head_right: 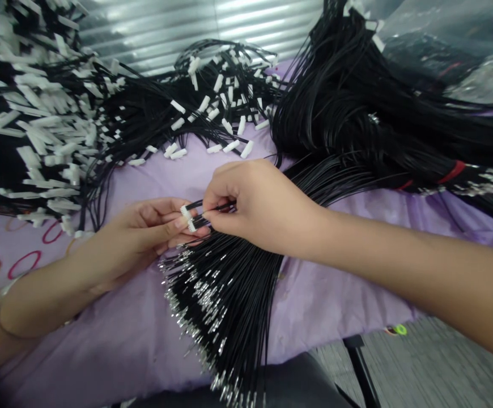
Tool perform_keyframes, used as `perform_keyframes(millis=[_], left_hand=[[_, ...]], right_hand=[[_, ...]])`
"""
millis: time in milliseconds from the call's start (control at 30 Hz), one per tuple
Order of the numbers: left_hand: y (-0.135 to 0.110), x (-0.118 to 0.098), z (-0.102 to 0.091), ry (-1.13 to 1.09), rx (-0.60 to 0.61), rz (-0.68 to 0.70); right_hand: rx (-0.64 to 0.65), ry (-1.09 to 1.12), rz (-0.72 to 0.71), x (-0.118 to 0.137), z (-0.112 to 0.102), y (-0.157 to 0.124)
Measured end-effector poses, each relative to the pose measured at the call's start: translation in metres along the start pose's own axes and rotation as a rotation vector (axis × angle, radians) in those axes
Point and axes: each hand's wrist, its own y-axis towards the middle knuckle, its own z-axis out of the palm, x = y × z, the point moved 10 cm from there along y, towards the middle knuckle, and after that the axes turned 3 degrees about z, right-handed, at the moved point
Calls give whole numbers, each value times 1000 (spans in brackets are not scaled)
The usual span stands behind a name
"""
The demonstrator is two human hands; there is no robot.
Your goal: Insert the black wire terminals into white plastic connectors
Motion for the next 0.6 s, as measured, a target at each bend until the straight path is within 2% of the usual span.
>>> perform_keyframes(millis=[233,600], left_hand=[[1,1,3,-39,58,-42],[3,2,1,10,77,-33]], right_hand=[[29,-39,-193,14,-1,-2],[47,-53,-137,11,6,-1]])
